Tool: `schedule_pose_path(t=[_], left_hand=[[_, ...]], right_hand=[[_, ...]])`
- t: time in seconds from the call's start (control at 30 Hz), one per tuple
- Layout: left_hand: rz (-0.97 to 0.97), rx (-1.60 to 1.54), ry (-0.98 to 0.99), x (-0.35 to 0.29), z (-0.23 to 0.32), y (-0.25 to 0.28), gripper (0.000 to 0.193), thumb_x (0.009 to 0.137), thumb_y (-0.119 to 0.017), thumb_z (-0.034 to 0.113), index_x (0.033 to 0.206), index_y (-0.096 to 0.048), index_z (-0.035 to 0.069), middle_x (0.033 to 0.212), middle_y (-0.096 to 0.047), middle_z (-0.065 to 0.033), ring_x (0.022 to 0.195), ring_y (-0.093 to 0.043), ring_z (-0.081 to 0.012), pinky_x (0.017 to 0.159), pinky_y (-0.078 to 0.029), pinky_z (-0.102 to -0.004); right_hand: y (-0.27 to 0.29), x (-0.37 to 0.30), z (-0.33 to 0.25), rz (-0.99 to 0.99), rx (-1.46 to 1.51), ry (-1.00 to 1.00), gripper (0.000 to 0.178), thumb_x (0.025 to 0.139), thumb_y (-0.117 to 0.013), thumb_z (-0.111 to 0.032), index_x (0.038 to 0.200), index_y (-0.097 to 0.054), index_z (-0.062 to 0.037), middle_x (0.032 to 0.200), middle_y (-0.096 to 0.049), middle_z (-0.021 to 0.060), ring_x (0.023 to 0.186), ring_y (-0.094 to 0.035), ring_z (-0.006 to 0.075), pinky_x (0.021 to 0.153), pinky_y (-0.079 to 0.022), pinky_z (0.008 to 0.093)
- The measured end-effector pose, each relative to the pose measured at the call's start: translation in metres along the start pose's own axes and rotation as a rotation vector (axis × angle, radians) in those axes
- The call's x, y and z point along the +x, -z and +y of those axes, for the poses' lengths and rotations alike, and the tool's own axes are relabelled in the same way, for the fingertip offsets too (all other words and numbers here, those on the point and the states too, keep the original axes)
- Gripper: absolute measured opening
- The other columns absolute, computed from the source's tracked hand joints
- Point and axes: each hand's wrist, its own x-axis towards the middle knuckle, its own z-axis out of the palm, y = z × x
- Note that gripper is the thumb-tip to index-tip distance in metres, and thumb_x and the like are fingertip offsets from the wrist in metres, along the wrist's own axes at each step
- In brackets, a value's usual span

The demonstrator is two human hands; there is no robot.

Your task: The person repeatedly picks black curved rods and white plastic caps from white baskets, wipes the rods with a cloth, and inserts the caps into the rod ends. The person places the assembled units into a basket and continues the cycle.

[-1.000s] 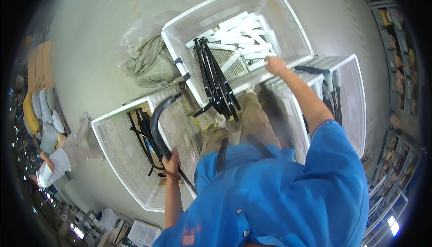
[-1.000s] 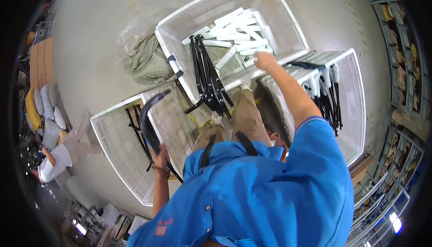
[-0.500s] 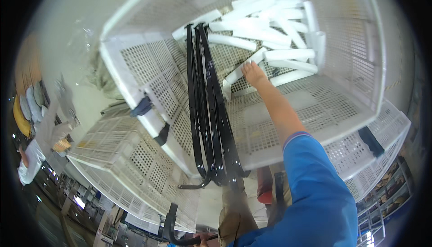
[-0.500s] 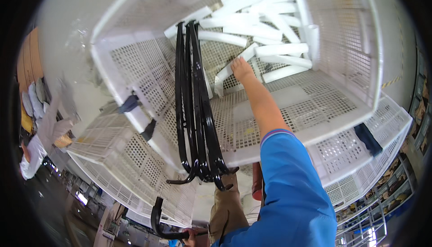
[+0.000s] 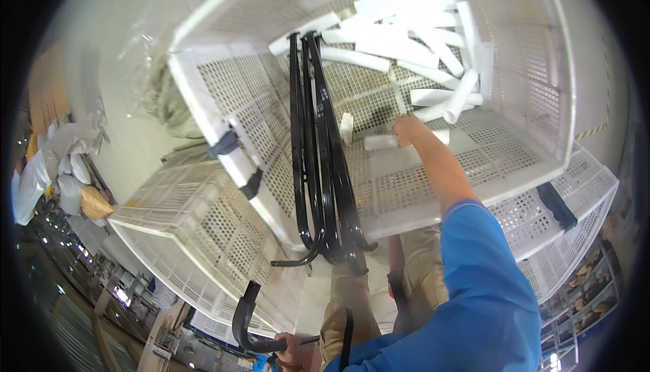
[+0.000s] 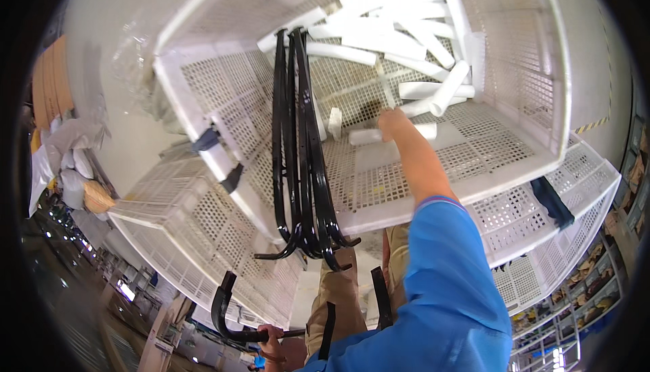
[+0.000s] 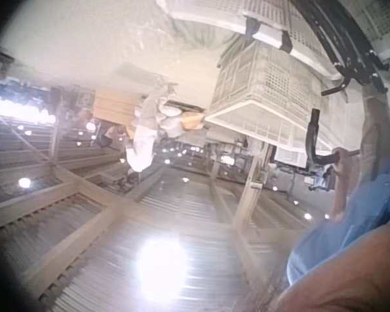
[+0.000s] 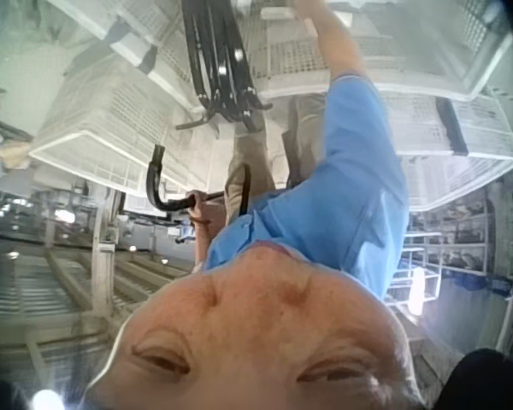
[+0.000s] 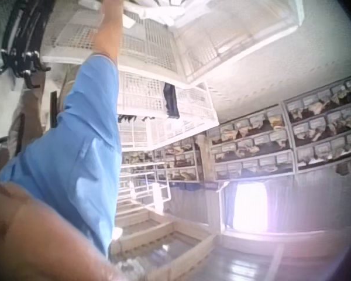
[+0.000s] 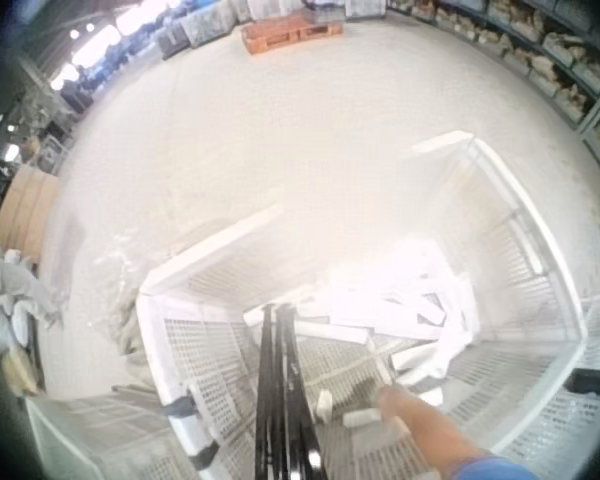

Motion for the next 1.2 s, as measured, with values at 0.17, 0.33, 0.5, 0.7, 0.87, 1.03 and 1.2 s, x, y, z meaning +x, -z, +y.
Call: schedule_pose_path(t=[0.17, 0.33, 0.5, 0.7, 0.87, 1.03, 1.2], left_hand=[[-0.062, 0.061, -0.075, -0.002, 0.104, -0.015, 0.012, 0.097, -0.056, 0.011, 0.086, -0.051, 0.009, 0.065, -0.049, 0.0, 0.056, -0.049, -0.0097, 0.053, -0.044, -0.0269], [-0.267, -0.098, -0.229, -0.009, 0.181, -0.037, 0.016, 0.09, -0.068, 0.013, 0.087, -0.054, 0.007, 0.063, -0.052, 0.001, 0.049, -0.049, -0.007, 0.044, -0.04, -0.0232], [-0.386, -0.043, -0.332, -0.032, 0.226, -0.04, 0.014, 0.09, -0.066, 0.007, 0.084, -0.053, 0.006, 0.061, -0.053, 0.0007, 0.045, -0.048, -0.0073, 0.04, -0.037, -0.0222], [-0.551, -0.112, -0.452, -0.044, 0.22, -0.007, 0.015, 0.091, -0.067, 0.011, 0.085, -0.054, 0.006, 0.063, -0.052, 0.0009, 0.045, -0.045, -0.0067, 0.04, -0.036, -0.0219], [-0.579, -0.048, -0.565, -0.046, 0.196, 0.018, 0.023, 0.087, -0.075, 0.021, 0.079, -0.061, 0.005, 0.06, -0.054, 0.0035, 0.046, -0.047, -0.0045, 0.041, -0.034, -0.0213], [-0.418, 0.07, -0.852, -0.06, 0.18, 0.022, 0.033, 0.085, -0.076, 0.03, 0.073, -0.065, 0.002, 0.063, -0.057, 0.0027, 0.06, -0.05, -0.0057, 0.054, -0.042, -0.0263], [-0.364, 0.077, -1.042, -0.086, 0.187, 0.016, 0.032, 0.086, -0.075, 0.027, 0.085, -0.065, -0.004, 0.066, -0.062, -0.0085, 0.062, -0.055, -0.0117, 0.061, -0.048, -0.0349]], right_hand=[[0.095, -0.151, -0.015, 0.452, 2.0, 0.036, 0.024, 0.086, -0.067, -0.013, 0.1, -0.051, -0.0024, 0.1, -0.065, 0.0164, 0.086, -0.066, 0.025, 0.076, -0.058, 0.0357], [0.144, -0.32, -0.076, 0.754, 2.869, 0.916, 0.025, 0.09, -0.055, -0.006, 0.115, -0.054, -0.0017, 0.095, -0.063, 0.0146, 0.089, -0.063, 0.0245, 0.097, -0.052, 0.0514], [0.144, -0.384, -0.135, 1.119, 3.105, 1.152, 0.035, 0.077, -0.057, 0.0, 0.111, -0.051, 0.0033, 0.094, -0.06, 0.0152, 0.091, -0.062, 0.0287, 0.103, -0.045, 0.0547], [0.122, -0.455, -0.184, 1.386, 3.336, 1.009, 0.037, 0.074, -0.059, 0.001, 0.11, -0.049, 0.0034, 0.098, -0.061, 0.0174, 0.094, -0.062, 0.0316, 0.103, -0.045, 0.0558], [0.135, -0.501, -0.278, 1.335, 3.098, 1.274, 0.035, 0.076, -0.058, 0.0, 0.11, -0.048, 0.0023, 0.098, -0.062, 0.0174, 0.096, -0.061, 0.0313, 0.103, -0.045, 0.0551], [0.159, -0.553, -0.377, 1.215, 3.034, 1.346, 0.03, 0.079, -0.058, -0.003, 0.108, -0.05, 0.0005, 0.1, -0.061, 0.0167, 0.097, -0.061, 0.0327, 0.103, -0.045, 0.0549], [0.197, -0.578, -0.466, 0.985, 2.795, 1.293, 0.025, 0.08, -0.07, -0.01, 0.099, -0.057, -0.0002, 0.092, -0.064, 0.0139, 0.088, -0.064, 0.0251, 0.086, -0.055, 0.0429]])
